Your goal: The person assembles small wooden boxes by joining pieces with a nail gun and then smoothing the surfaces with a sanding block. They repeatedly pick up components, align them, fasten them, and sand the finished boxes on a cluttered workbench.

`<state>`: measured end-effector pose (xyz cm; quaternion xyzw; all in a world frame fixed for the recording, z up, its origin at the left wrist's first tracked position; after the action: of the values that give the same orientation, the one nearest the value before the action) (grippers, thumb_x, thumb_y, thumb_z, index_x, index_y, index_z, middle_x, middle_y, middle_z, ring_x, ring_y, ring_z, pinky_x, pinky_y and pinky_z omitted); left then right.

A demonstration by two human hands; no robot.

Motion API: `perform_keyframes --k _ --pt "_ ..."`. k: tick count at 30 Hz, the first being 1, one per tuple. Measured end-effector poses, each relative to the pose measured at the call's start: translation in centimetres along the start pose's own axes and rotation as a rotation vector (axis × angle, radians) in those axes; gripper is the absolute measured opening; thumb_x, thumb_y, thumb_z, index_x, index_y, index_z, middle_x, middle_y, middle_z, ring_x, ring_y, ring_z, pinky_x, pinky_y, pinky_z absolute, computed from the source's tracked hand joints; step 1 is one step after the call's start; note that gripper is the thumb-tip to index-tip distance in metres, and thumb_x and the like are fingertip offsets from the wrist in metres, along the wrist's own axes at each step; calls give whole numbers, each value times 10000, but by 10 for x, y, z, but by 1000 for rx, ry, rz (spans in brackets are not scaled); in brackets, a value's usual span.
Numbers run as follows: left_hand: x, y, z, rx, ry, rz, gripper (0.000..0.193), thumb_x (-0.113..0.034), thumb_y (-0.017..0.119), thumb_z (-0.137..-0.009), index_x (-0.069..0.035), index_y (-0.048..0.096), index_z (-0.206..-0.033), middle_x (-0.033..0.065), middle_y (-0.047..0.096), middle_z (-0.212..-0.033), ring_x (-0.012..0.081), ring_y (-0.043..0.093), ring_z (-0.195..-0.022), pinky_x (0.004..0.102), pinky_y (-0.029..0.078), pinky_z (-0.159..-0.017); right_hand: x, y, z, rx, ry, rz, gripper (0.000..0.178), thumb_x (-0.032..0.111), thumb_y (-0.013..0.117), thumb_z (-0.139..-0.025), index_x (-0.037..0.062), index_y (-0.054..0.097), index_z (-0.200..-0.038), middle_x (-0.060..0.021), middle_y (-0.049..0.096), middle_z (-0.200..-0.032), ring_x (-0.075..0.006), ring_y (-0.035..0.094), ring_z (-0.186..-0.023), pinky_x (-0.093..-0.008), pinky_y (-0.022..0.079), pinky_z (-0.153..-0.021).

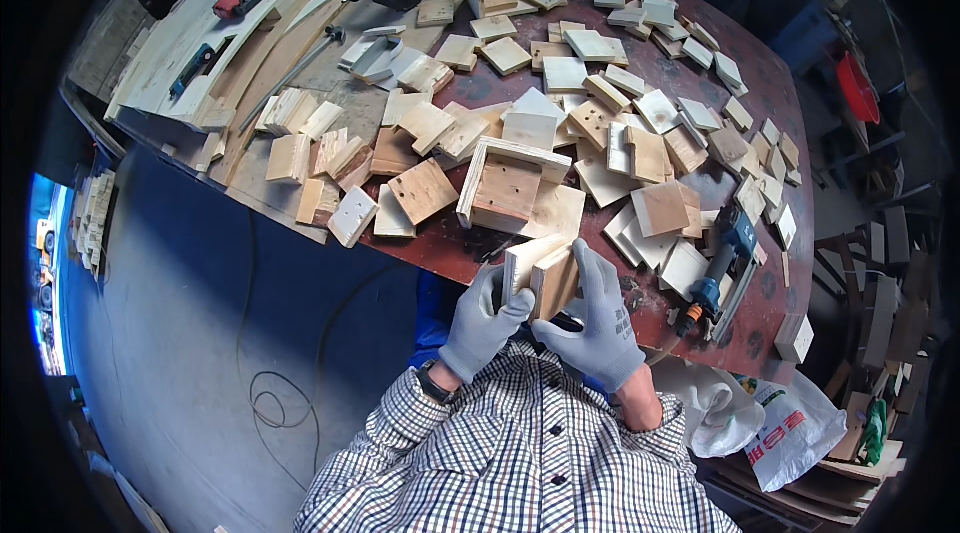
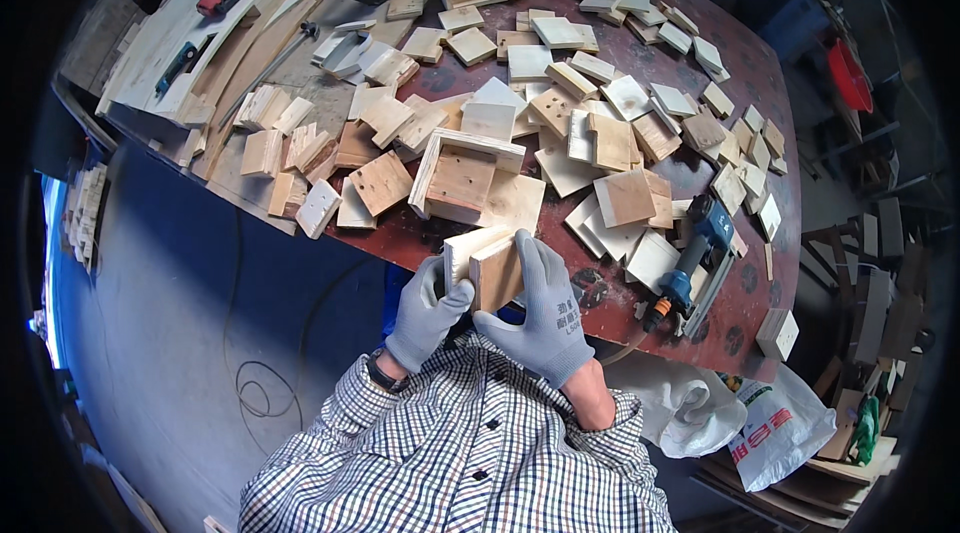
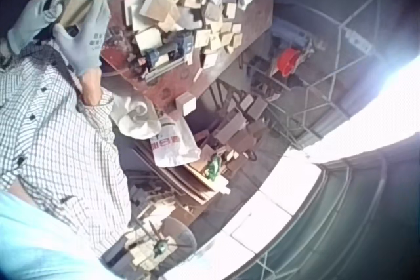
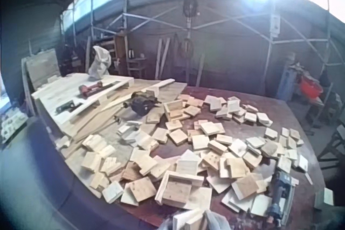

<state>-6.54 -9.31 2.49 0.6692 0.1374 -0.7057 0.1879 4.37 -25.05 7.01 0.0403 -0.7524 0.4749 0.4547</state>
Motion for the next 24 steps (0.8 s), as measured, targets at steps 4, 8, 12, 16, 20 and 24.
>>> perform_keyframes --k 4,8,12,16,20,24 --pt "6 6 2 31 -15 106 542 -334 735 -1005 44 547 -1345 93 673 -1137 112 636 -998 281 527 -891 -2 -10 3 2 -7 26 1075 306 882 -703 -26 343 -1572 -264 477 -1478 -429 493 -1352 -496 412 -1149" --pt "0 -1 1 16 -55 146 521 -316 695 -1028 38 529 -1373 77 694 -1098 76 641 -910 220 515 -765 -43 -25 -9 -148 71 342 1042 220 834 -650 60 382 -1574 -226 477 -1466 -406 487 -1336 -514 411 -1100" --pt "17 -14 2 -98 -60 205 467 -252 681 -1028 54 552 -1357 76 690 -1142 98 654 -944 248 533 -816 -77 -38 -29 16 -25 719 982 136 813 -618 219 458 -1530 -160 469 -1486 -369 484 -1349 -523 397 -1081" --pt "15 -26 -1 -186 -132 442 420 -212 614 -1046 86 533 -1331 190 688 -1195 258 751 -950 379 642 -846 -90 -34 -38 193 -154 739 946 90 796 -657 257 469 -1529 -130 466 -1514 -365 461 -1395 -529 390 -1109" --pt "6 -37 3 -292 -87 505 409 -186 587 -1057 73 496 -1360 192 695 -1173 273 758 -965 378 650 -838 -95 -33 -49 297 -200 809 907 71 773 -690 246 473 -1529 -132 454 -1541 -367 435 -1434 -529 379 -1133" --pt "10 -48 7 -305 -94 514 412 -186 604 -1043 73 507 -1348 195 694 -1167 276 757 -961 379 648 -833 -100 -30 -52 388 -203 891 847 87 764 -715 224 491 -1505 -128 468 -1532 -360 447 -1423 -524 384 -1128"
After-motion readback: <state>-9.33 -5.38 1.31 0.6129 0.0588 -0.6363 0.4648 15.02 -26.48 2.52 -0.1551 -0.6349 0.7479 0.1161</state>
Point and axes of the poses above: each hand's wrist, its own z-axis away from the middle knuckle, its own y-axis out of the palm, x = y × z, the point moved 2 cm from there along -z, towards the middle knuckle
